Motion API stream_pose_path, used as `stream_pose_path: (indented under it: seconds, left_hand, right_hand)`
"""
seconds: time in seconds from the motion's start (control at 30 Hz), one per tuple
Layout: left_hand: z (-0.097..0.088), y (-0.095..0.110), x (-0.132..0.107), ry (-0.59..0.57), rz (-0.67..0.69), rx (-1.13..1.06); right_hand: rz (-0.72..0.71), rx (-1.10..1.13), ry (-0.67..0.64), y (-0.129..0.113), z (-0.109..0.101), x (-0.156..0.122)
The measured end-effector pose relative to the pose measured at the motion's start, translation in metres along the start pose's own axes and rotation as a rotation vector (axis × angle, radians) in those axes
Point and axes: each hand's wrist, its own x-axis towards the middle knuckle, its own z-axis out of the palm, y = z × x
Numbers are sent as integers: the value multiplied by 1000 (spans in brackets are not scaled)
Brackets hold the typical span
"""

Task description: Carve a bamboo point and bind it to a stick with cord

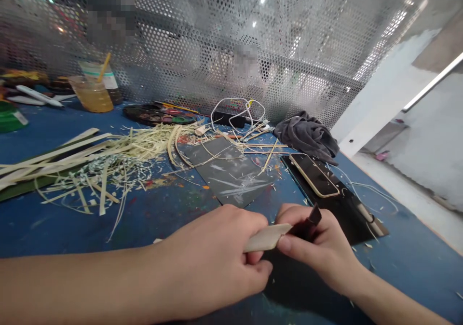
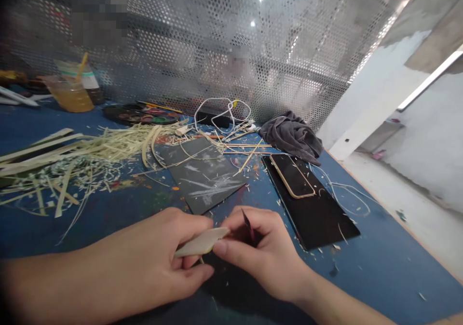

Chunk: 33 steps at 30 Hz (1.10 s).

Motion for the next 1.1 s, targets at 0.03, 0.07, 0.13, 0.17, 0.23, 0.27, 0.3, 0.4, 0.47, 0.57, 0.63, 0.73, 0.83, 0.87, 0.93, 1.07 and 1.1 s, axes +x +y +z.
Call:
stream_pose_path:
  seconds: [0.03,0.07,0.13,0.17,0.23,0.27,0.3,0.4,0.47,0.57,0.63,0.73,0.83,0.87,0.93,1.07,1.1]
  left_hand:
    - [1,0,0,16,5,0]
    - [2,0,0,47,12,3]
    - [5,-1,1,125,35,-3]
    - [6,-2,1,162,59,-13]
    - [8,-3,0,228,134,-30]
    - [8,-2,-1,260,173,-31]
    - [8,-2,-2,287,206,-27]
    - [7,-1,-5,321,252,-17]
    - [7,-2,-6,308,272,-15]
    - [8,-7,-4,284,285,-7]
    - [7,-9,-3,251,269,-10]
    - [6,-11,-2,204,254,-14]
    - [3,-12,-1,194,280,-5]
    - [2,-12,-1,198,297,-2]
    - [2,-13,0,205,340,6]
    - [3,-16,2,215,404,14]
    - [3,-17,3,217,417,9]
  right_hand:
    - [0,22,-10,-1,0,-1]
    - [-2,25,-15,-1,1,-2]
    - [-31,-41,-22,-3,1,-4]
    - [-57,-102,-45,-4,1,-6]
    - [-106,-223,-109,-6,1,-8]
    - [-121,-261,-146,-6,1,-9]
    - [-127,-285,-181,-7,1,-10]
    - [-130,-378,-188,-8,0,-10]
    - [-151,-462,-182,-10,-1,-9]
    - [-183,-482,-235,-13,-3,-7]
    - [-197,-466,-279,-15,-5,-6]
    - [-198,-498,-315,-17,-7,-6]
    - [-139,-463,-345,-17,-9,-8]
    - [-106,-430,-356,-17,-10,-8]
    - [-47,-370,-375,-15,-11,-8]
    - [-2,-347,-347,-11,-13,-8]
    - [3,-353,-339,-10,-12,-8]
